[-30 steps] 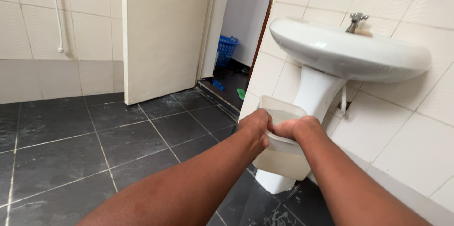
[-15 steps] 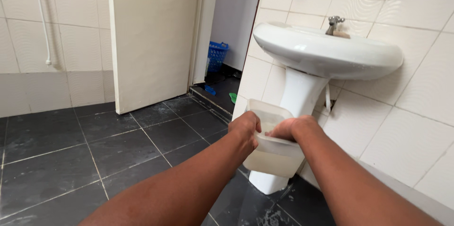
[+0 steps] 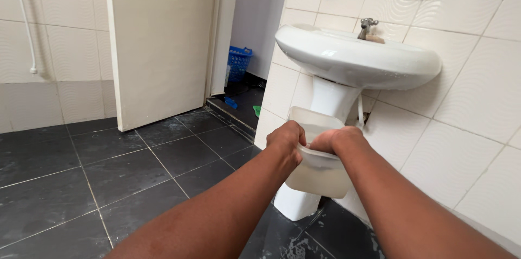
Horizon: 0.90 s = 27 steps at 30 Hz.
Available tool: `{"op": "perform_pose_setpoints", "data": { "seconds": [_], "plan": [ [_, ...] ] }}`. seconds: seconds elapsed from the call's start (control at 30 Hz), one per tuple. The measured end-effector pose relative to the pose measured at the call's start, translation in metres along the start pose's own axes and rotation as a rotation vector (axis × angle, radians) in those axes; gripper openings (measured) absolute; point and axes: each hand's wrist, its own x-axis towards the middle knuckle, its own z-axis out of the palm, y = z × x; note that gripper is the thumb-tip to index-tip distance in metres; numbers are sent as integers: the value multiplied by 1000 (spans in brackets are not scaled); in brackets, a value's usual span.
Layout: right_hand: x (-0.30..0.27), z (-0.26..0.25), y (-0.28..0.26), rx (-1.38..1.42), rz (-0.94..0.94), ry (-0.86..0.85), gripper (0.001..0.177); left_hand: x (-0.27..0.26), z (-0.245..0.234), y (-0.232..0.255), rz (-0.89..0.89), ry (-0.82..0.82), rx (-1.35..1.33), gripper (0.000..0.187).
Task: The person fills a plastic container with water from a sink, uses a cloth to wipe their hands, and then washes their hands under the faucet while rinsing the cloth.
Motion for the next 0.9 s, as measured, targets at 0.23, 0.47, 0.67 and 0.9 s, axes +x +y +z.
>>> {"op": "perform_pose_setpoints", "data": {
  "seconds": [0.23,0.47,0.67,0.9],
  "plan": [
    [13,-3,-1,69,52,9,67,-2,-4,-8,-20,10,8,50],
    [27,-2,7,137,116,30,67,8,-13,-9,-20,25,-4,50],
    [28,7,-4,162,110,35,67,1,-6,-3,-11,25,-43,50],
    [50,22,-22,324,130,-123,67,-26,8,16,-17,78,99,46]
  ]
}}
